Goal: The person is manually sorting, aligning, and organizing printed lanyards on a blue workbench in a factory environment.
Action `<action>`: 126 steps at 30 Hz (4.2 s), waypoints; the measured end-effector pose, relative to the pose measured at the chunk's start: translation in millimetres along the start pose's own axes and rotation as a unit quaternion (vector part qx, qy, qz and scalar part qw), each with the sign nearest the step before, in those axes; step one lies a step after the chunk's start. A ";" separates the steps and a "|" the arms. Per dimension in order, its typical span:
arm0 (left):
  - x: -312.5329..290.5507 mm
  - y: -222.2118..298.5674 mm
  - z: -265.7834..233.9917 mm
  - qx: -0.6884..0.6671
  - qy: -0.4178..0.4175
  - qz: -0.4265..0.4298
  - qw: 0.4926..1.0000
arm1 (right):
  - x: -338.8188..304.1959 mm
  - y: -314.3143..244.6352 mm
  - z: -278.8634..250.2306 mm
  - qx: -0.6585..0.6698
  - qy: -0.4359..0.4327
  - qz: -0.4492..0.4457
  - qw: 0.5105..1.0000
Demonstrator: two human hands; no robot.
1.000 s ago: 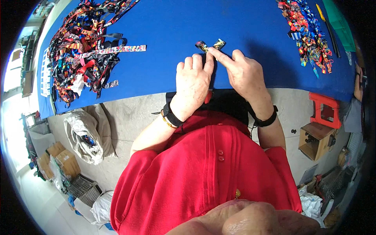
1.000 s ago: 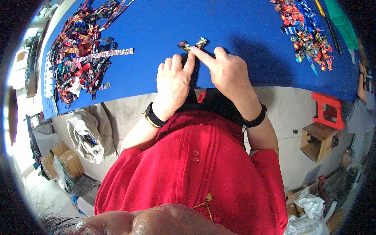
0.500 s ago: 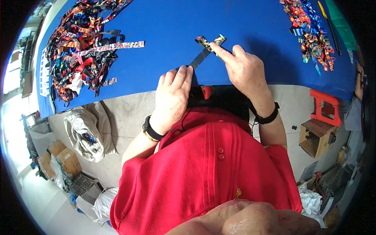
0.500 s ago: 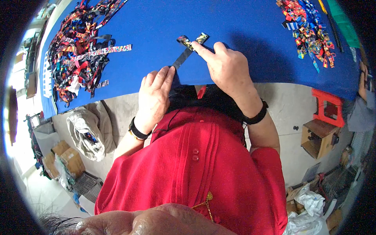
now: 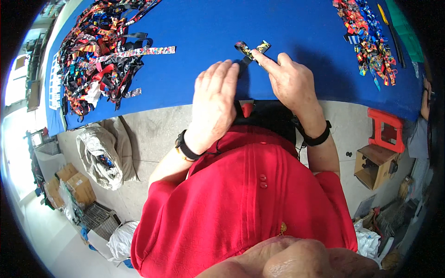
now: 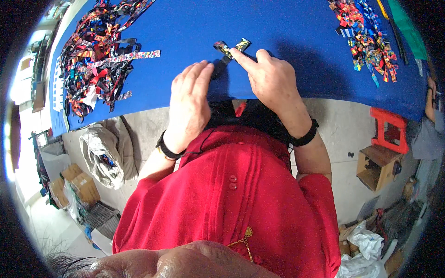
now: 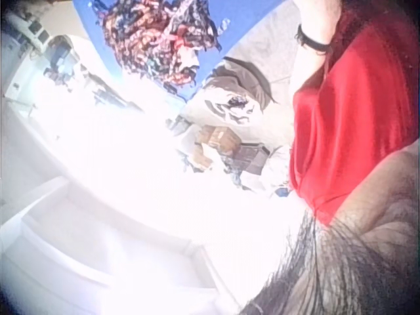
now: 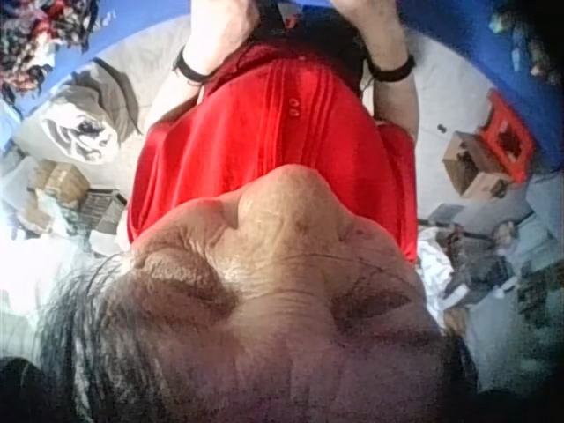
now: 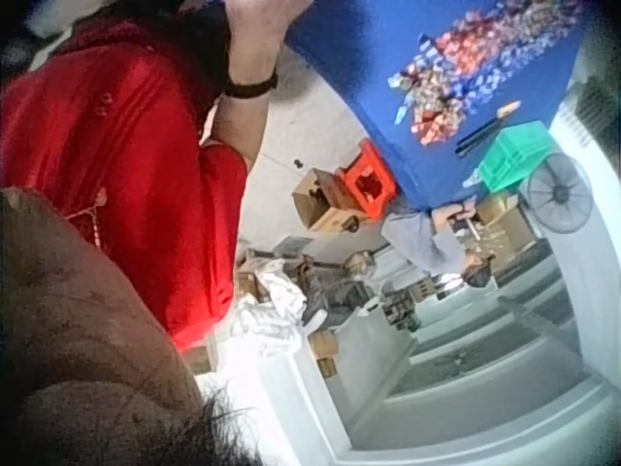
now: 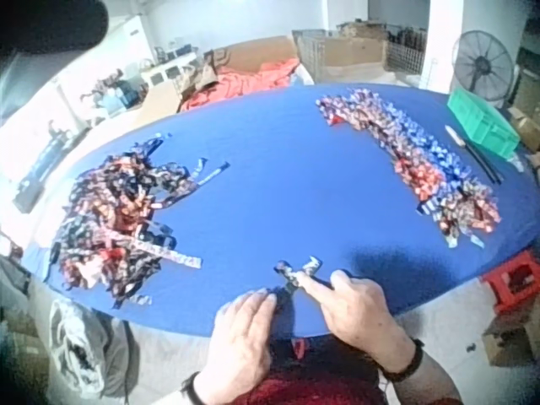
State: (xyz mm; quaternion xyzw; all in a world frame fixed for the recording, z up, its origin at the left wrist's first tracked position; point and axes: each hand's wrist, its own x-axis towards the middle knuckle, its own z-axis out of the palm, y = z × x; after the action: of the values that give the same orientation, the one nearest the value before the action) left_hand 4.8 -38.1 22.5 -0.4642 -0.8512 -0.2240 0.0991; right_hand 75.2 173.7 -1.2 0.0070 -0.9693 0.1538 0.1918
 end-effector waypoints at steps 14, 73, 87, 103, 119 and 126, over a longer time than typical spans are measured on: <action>17.0 3.2 55.8 0.052 -0.038 0.020 0.998 | -3.3 3.9 2.2 0.022 0.035 0.001 0.999; 16.5 8.3 57.4 0.083 -0.058 0.015 0.995 | -39.3 19.2 -16.0 0.139 0.045 0.064 0.987; 16.2 6.8 60.8 0.092 -0.037 0.020 0.995 | -34.8 16.7 -15.6 0.139 0.067 0.075 0.985; 16.4 7.3 61.5 0.080 -0.027 0.017 0.996 | -31.9 14.9 -12.5 0.115 0.071 0.082 0.987; 15.6 8.7 62.0 0.057 -0.019 0.007 0.998 | 1.5 -1.6 1.1 -0.014 -0.013 0.036 0.999; 14.8 4.0 61.9 0.056 -0.023 0.016 0.998 | 2.2 -3.3 6.7 -0.001 0.017 0.034 0.999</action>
State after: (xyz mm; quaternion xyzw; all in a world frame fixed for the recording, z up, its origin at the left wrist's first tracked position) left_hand 2.4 4.1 -25.2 -0.4765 -0.8569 -0.1640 0.1087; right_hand 71.0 168.7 -5.2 -0.0285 -0.9656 0.1597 0.2034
